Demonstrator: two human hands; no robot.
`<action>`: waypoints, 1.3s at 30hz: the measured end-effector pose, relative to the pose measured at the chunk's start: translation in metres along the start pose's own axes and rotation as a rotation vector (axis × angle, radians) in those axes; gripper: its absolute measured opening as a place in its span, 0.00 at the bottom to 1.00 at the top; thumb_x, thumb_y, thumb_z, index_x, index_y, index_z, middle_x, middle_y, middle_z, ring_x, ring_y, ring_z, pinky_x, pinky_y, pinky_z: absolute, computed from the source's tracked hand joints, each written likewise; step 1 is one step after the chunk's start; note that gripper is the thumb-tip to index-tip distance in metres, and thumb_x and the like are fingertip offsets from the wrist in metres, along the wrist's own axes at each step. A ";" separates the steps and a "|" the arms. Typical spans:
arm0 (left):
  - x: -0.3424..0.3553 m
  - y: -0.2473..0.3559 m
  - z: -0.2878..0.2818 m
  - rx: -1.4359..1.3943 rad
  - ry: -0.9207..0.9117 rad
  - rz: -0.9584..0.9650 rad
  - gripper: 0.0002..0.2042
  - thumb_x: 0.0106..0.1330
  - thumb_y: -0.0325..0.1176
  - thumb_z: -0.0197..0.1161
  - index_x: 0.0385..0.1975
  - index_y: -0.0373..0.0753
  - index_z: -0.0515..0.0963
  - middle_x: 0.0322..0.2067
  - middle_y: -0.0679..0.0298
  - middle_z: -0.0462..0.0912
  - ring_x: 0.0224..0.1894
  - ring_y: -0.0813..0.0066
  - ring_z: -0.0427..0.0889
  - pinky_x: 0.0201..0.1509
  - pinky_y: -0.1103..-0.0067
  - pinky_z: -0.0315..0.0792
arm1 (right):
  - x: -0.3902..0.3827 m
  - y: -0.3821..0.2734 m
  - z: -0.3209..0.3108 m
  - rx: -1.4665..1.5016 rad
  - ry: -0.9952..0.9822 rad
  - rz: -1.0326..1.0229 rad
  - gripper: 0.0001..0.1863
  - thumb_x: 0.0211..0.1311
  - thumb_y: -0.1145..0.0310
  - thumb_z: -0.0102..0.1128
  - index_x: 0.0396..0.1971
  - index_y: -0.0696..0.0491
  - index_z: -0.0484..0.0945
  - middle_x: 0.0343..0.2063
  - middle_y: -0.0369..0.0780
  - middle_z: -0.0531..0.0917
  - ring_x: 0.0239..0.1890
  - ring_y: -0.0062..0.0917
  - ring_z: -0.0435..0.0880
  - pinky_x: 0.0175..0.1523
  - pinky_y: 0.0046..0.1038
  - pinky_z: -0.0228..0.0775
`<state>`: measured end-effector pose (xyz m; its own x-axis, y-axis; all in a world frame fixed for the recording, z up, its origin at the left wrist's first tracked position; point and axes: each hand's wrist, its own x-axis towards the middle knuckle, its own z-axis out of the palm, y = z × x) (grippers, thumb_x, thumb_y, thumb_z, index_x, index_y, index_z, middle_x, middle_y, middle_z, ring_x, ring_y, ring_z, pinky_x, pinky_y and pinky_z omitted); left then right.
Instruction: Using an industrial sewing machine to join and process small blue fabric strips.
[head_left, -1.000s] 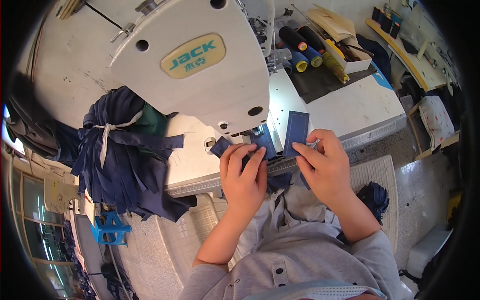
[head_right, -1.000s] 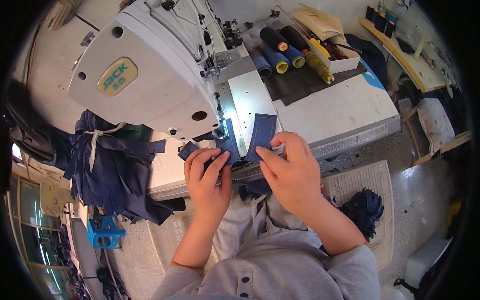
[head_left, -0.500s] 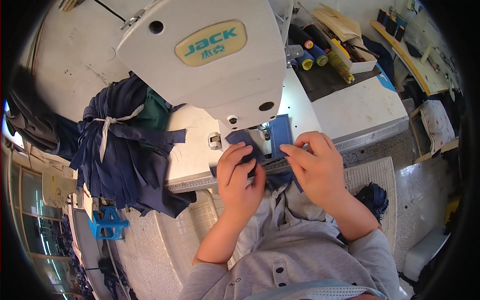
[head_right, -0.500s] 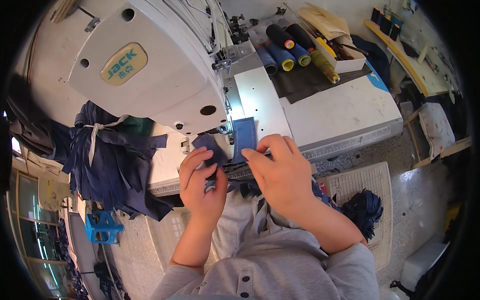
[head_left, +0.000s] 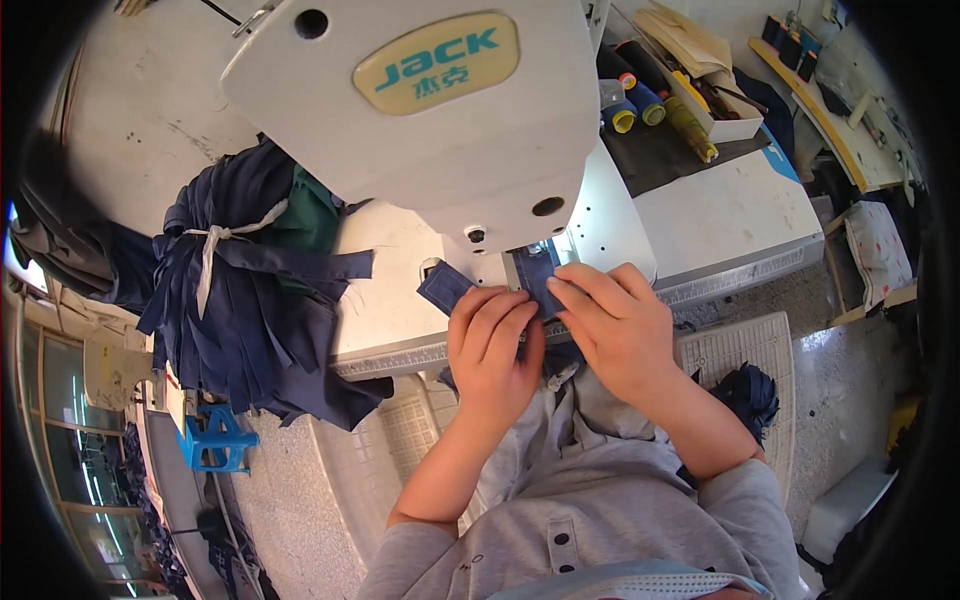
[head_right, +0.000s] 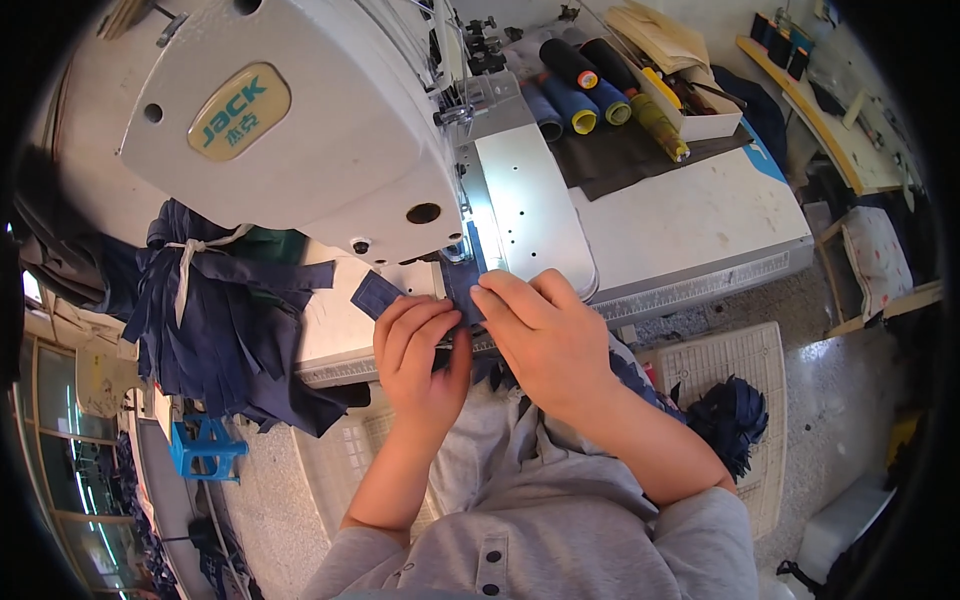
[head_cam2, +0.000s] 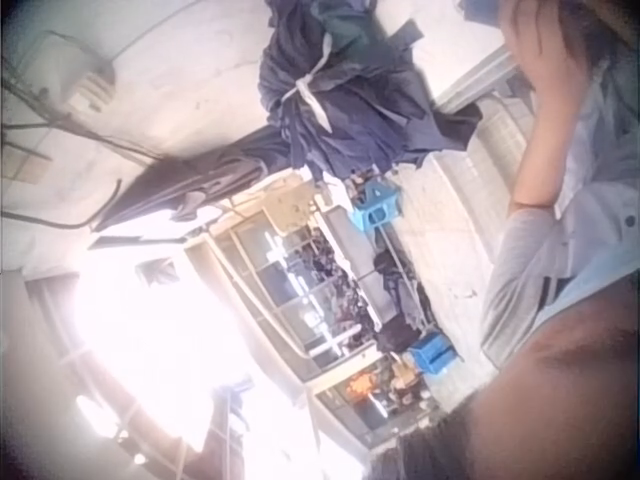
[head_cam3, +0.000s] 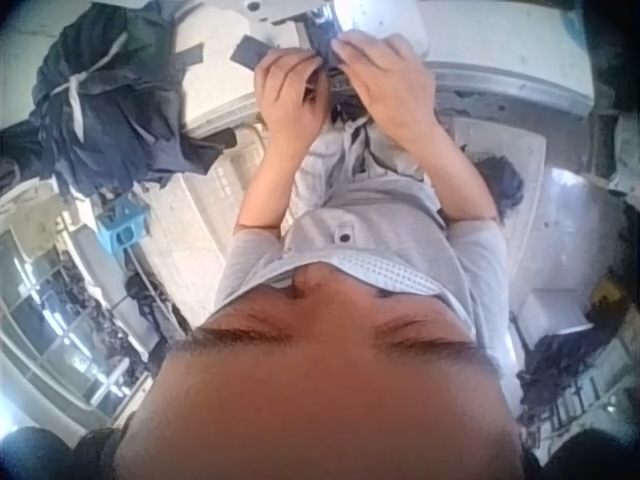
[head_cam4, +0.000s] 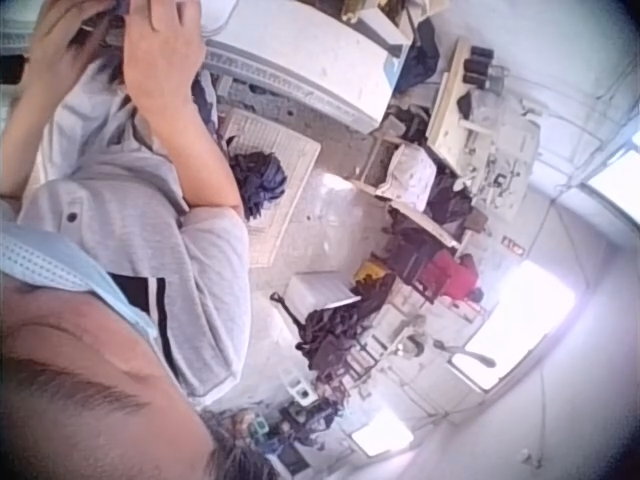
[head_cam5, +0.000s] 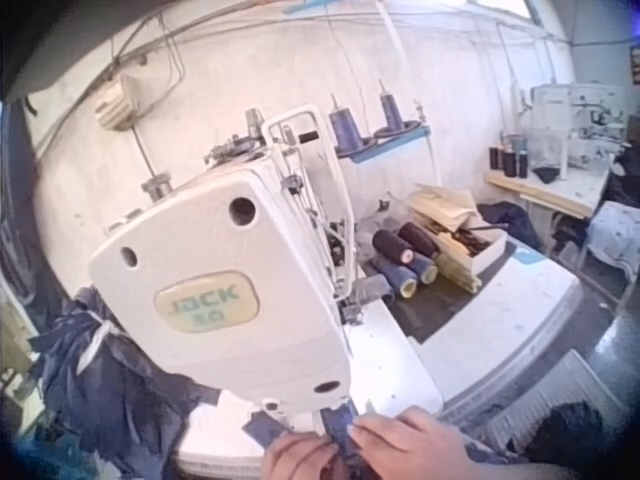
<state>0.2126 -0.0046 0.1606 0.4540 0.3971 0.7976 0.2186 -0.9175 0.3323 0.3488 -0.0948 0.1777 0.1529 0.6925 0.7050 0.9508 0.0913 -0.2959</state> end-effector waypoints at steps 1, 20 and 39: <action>0.000 -0.001 0.000 -0.003 0.006 0.007 0.15 0.45 0.15 0.68 0.35 0.36 0.80 0.42 0.60 0.84 0.47 0.56 0.80 0.55 0.64 0.73 | -0.001 0.001 0.001 0.001 0.000 0.000 0.18 0.46 0.72 0.68 0.42 0.54 0.83 0.46 0.30 0.80 0.34 0.24 0.76 0.34 0.22 0.73; 0.001 0.000 0.001 0.038 -0.009 0.003 0.14 0.47 0.17 0.69 0.34 0.37 0.79 0.42 0.61 0.84 0.47 0.56 0.80 0.57 0.63 0.71 | -0.004 0.007 0.004 0.066 0.057 -0.017 0.17 0.46 0.75 0.66 0.40 0.56 0.84 0.46 0.32 0.82 0.33 0.25 0.76 0.36 0.21 0.73; 0.001 0.000 0.002 0.043 -0.007 -0.004 0.13 0.47 0.17 0.69 0.33 0.37 0.79 0.42 0.61 0.84 0.48 0.57 0.80 0.58 0.62 0.71 | -0.004 0.009 0.005 0.056 0.070 -0.015 0.17 0.45 0.74 0.65 0.40 0.56 0.84 0.45 0.31 0.82 0.31 0.24 0.76 0.34 0.21 0.72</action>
<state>0.2144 -0.0043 0.1608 0.4590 0.4011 0.7927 0.2572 -0.9141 0.3135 0.3554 -0.0930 0.1686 0.1590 0.6390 0.7526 0.9371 0.1423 -0.3188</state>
